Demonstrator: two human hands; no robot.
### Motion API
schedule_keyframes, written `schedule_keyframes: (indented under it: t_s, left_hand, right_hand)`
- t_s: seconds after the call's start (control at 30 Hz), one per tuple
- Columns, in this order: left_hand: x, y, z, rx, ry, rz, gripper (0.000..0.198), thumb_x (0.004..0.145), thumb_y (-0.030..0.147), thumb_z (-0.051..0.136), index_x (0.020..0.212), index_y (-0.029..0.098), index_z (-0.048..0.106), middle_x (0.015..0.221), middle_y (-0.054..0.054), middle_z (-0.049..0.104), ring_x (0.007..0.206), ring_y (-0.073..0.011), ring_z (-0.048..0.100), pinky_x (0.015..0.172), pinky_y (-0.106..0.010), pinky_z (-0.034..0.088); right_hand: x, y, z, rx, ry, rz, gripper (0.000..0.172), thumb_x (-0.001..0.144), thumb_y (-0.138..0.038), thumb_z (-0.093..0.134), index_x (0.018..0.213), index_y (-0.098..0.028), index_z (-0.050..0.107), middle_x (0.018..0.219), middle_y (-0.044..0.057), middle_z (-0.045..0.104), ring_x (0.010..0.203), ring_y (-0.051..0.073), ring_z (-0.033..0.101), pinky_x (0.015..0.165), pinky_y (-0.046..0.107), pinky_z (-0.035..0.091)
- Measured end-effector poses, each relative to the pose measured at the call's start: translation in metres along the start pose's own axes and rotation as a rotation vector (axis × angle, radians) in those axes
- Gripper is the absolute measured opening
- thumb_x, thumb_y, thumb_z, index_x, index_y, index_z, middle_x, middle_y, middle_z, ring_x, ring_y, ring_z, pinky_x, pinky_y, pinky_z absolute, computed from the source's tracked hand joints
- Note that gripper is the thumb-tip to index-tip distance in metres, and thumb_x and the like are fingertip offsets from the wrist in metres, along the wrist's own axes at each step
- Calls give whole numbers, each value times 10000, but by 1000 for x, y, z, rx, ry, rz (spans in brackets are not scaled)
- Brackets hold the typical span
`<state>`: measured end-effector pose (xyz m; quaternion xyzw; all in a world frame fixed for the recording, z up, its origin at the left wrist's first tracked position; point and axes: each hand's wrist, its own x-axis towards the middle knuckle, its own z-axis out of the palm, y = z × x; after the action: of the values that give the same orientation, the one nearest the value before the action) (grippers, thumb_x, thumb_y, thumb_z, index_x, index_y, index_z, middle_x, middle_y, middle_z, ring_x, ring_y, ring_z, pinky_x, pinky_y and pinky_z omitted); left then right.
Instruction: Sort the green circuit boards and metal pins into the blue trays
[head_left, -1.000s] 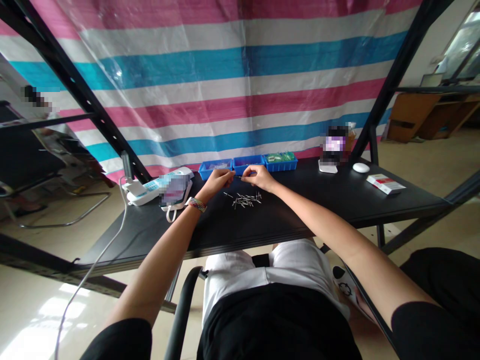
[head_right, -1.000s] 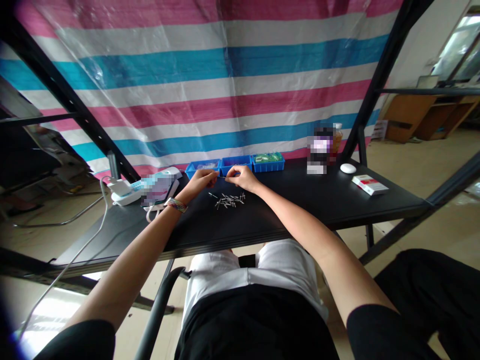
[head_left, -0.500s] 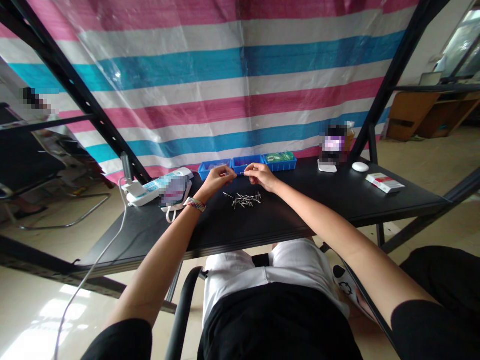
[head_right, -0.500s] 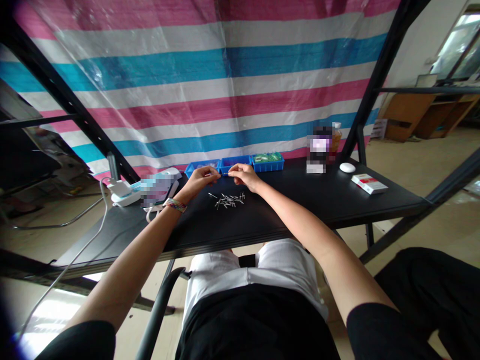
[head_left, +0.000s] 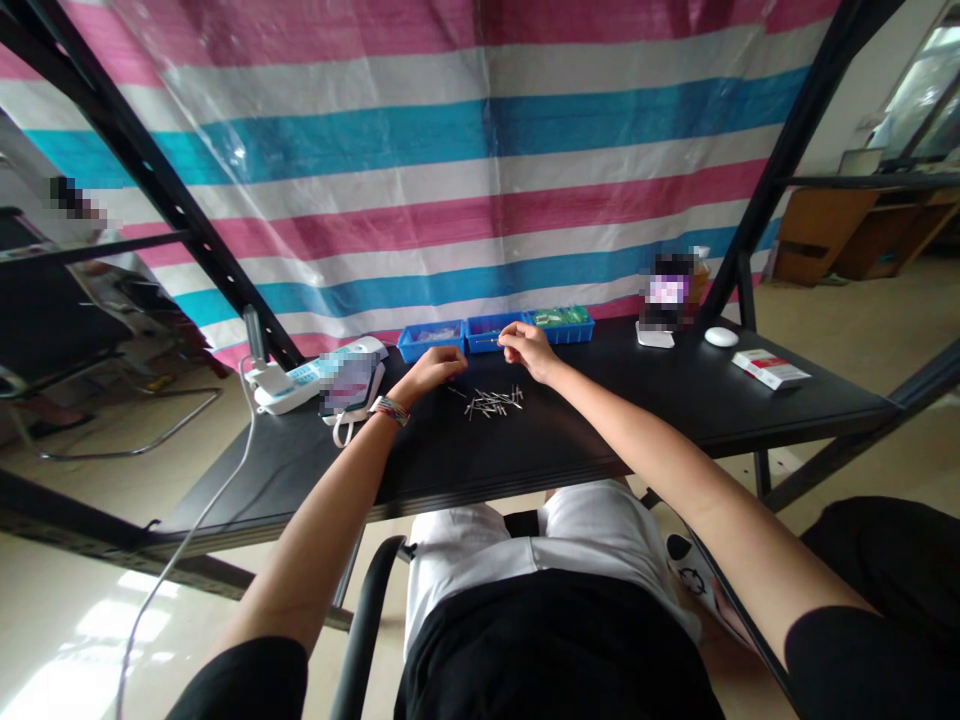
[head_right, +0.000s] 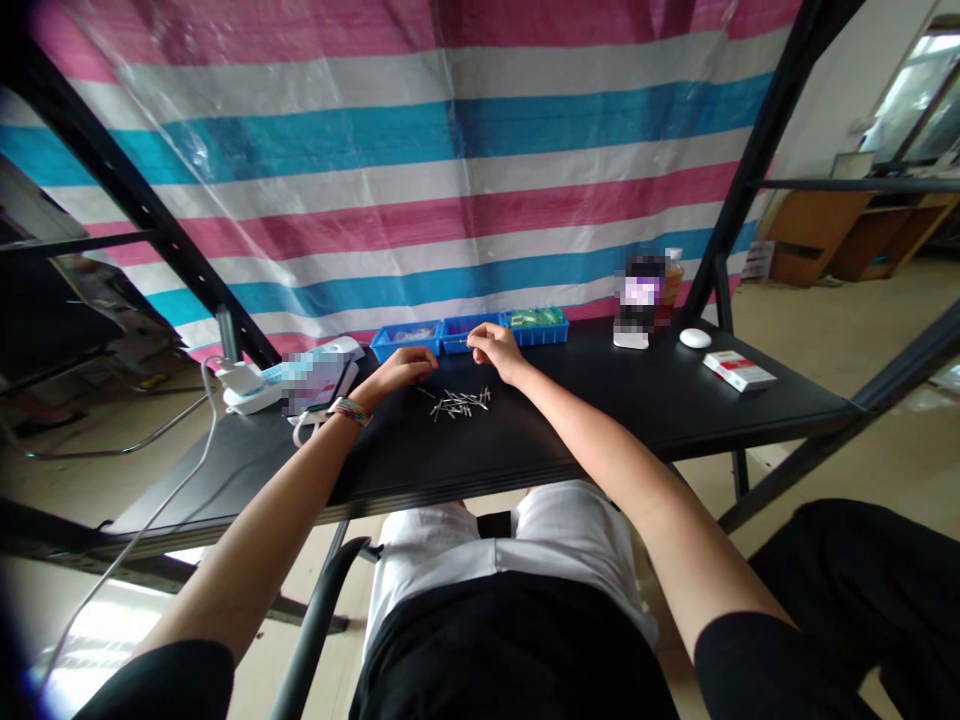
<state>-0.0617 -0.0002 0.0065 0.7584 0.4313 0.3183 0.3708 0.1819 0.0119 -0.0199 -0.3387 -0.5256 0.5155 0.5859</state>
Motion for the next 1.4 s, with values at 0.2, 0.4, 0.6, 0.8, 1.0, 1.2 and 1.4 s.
schedule_keyframes:
  t_s: [0.2, 0.4, 0.6, 0.8, 1.0, 1.2, 1.4]
  left_hand:
    - [2, -7, -21, 291, -205, 23, 174, 662, 328, 752, 773, 209, 812, 766, -33, 765, 707, -198, 672, 676, -284, 495]
    - [3, -6, -25, 265, -362, 62, 202, 614, 357, 869, 789, 259, 847, 671, -11, 745, 577, -178, 640, 547, -253, 448]
    - [1, -6, -22, 188, -336, 57, 117, 594, 325, 842, 680, 249, 816, 666, -15, 758, 566, -173, 650, 571, -253, 467]
    - [3, -10, -23, 150, -106, 34, 183, 607, 353, 821, 723, 212, 819, 657, -29, 738, 567, -168, 617, 557, -265, 454]
    - [0, 8, -13, -83, 53, 171, 294, 705, 403, 857, 872, 174, 779, 804, -50, 766, 727, -182, 694, 717, -303, 555]
    - [-8, 24, 0, -248, 142, 226, 413, 716, 514, 934, 825, 166, 738, 968, -125, 811, 974, -257, 767, 940, -392, 587]
    - [-5, 20, 8, -255, 276, 186, 522, 600, 605, 991, 782, 179, 751, 936, -113, 814, 926, -262, 750, 909, -409, 595]
  right_hand:
    - [20, -2, -14, -165, 297, -166, 181, 741, -336, 801, 819, -199, 712, 697, -4, 713, 474, 99, 557, 436, 215, 433]
    - [21, -1, -19, -365, 256, -219, 245, 853, -387, 701, 935, -181, 805, 931, 79, 831, 426, 87, 504, 407, 235, 388]
    - [1, -4, -8, -461, 162, -238, 162, 860, -287, 664, 854, -188, 791, 857, 40, 799, 442, 87, 541, 446, 222, 433]
    - [-6, -4, -3, -446, 153, -190, 162, 844, -234, 624, 820, -180, 775, 820, 30, 778, 433, 85, 548, 454, 226, 439]
    - [-7, -7, -3, -390, 91, -142, 143, 828, -271, 670, 828, -183, 782, 819, 31, 783, 447, 93, 550, 435, 223, 431]
    - [-10, -9, 4, -290, -122, -82, 136, 830, -308, 734, 798, -180, 767, 783, 38, 787, 436, 98, 563, 412, 216, 421]
    - [-13, -14, 7, -235, -214, 24, 172, 831, -335, 774, 779, -171, 762, 757, 47, 787, 468, 100, 605, 438, 197, 450]
